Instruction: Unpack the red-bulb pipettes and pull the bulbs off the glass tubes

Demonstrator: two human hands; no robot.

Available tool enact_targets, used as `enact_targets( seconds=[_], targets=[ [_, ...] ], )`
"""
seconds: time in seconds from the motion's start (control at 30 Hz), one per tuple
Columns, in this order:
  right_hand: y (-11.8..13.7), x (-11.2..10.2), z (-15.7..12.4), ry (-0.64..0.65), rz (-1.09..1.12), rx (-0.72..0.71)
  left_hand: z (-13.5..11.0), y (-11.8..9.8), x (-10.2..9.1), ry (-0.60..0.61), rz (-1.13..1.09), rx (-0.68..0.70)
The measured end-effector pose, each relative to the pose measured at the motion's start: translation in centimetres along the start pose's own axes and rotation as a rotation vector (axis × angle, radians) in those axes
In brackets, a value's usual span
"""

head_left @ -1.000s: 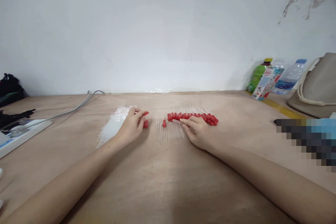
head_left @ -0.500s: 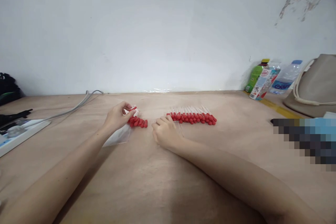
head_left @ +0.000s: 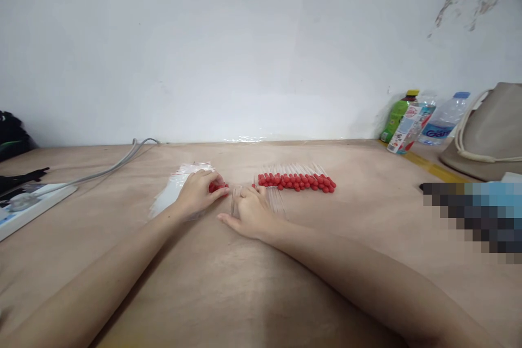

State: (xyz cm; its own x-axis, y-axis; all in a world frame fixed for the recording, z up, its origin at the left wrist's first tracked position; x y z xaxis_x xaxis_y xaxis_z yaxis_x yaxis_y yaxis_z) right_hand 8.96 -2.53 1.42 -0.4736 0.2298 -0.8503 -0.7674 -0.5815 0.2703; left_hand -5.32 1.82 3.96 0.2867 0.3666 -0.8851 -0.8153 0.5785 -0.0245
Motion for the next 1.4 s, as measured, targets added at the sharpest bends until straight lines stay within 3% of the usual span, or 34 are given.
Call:
enact_targets(
  seconds=[0.2,0.37,0.5,0.7,0.87,1.1,1.23,1.4],
  targets=[
    [-2.9,-1.4,-1.1,-0.171,0.007,0.015,-0.3,-0.3,0.0,-0.004,0.027,0.089],
    [-6.5,-3.2,-3.6,-0.32,0.029,0.01,-0.1,-0.7,-0.6,-0.076,0.063,0.049],
    [-9.2,-4.8,-5.6,-0.345,-0.001,0.043,0.9,-2.5,-0.5,-0.061,0.072,0.042],
    [-11.5,-6.1,-7.4,-0.352,-0.039,0.064,3.3,-5.3,1.3,0.004,0.04,0.056],
    [-11.3,-6.3,-7.7,-0.361,-0.04,0.034,4.1,-6.2,2.4,0.02,0.028,0.057],
    [-10.4,-6.4,-7.1,-0.369,-0.047,-0.07,2.3,-5.5,0.8,-0.171,-0.002,-0.094],
    [-9.1,-6.5,-5.8,-0.419,-0.05,-0.164,0.5,-5.5,-0.1,-0.249,-0.037,0.025],
    [-7.4,-6.1,-4.5,-0.405,-0.108,-0.219,-1.1,-6.3,0.9,-0.176,-0.093,0.197]
  ],
)
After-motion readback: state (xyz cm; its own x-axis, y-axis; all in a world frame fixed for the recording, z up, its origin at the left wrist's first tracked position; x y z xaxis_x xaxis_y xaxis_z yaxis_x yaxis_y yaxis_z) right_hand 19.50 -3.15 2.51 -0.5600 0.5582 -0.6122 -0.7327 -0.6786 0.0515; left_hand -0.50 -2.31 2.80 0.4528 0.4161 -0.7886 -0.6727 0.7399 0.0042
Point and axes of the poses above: each hand's wrist, its own z-axis towards the middle knuckle, its own x-axis out of the palm, y = z × x, the point moved 4 cm from there along z, towards the middle knuckle, and after that the axes turned 8 degrees about x, right-handed, at the moved point
